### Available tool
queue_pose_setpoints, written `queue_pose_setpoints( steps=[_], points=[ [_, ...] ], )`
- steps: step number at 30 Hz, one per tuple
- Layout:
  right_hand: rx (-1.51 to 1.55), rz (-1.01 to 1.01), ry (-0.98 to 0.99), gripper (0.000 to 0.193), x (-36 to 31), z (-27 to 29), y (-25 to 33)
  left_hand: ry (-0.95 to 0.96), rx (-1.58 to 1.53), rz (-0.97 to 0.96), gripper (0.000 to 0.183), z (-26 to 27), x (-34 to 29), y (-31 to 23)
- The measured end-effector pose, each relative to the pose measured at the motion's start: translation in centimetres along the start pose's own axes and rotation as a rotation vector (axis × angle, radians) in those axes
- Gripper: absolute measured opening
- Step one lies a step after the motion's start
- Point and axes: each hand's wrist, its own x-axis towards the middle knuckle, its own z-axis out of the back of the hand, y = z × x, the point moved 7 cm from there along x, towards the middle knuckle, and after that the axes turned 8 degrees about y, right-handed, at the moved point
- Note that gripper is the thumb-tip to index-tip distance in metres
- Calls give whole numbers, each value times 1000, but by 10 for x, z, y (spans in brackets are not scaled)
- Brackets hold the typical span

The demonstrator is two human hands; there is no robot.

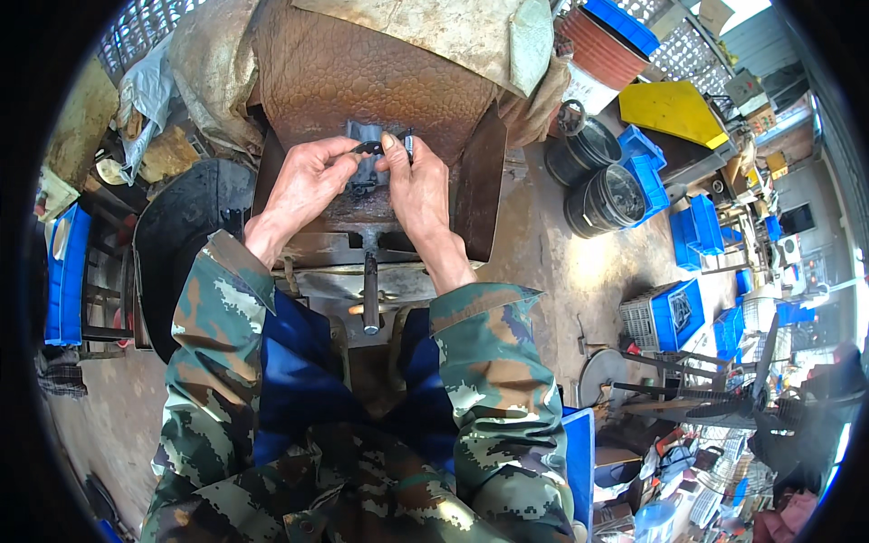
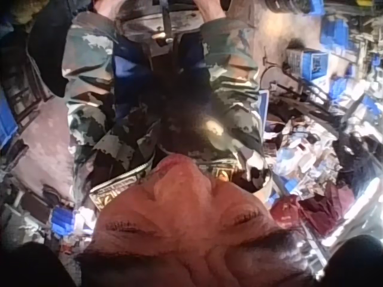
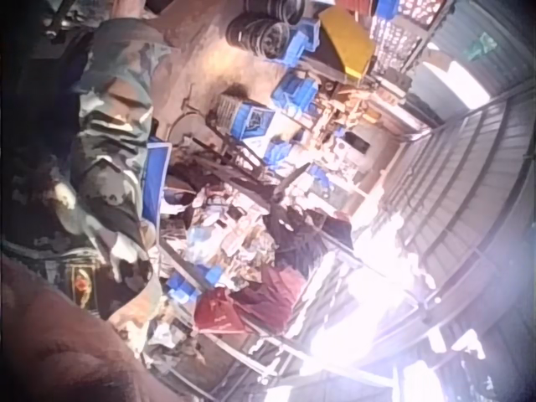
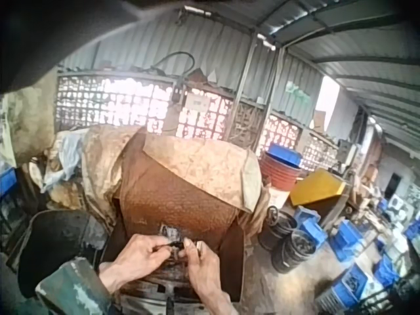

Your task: Assembling small metal mechanical components into a main housing unit using hand tools at a workshop bench.

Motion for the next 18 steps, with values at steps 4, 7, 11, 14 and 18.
queue_pose_setpoints(
  steps=[4, 7, 11, 14, 18],
  points=[
    [-38, 53, -3, 39, 0, 3, 0, 29, -24, 17, 21, -2, 5, 6],
    [24, 70, 31, 35, -1, -2, 7, 43, -110, 80, 21, 2, 3, 8],
    [79, 38, 12, 32, -8, 6, 17, 51, -333, 148, 22, 1, 1, -5],
    [77, 28, 18, 26, -16, 14, 9, 56, -445, 184, 19, -3, 1, 2],
    [-87, 56, 103, 19, -30, 3, 13, 21, -420, 188, 21, 21, -8, -3]
  ],
)
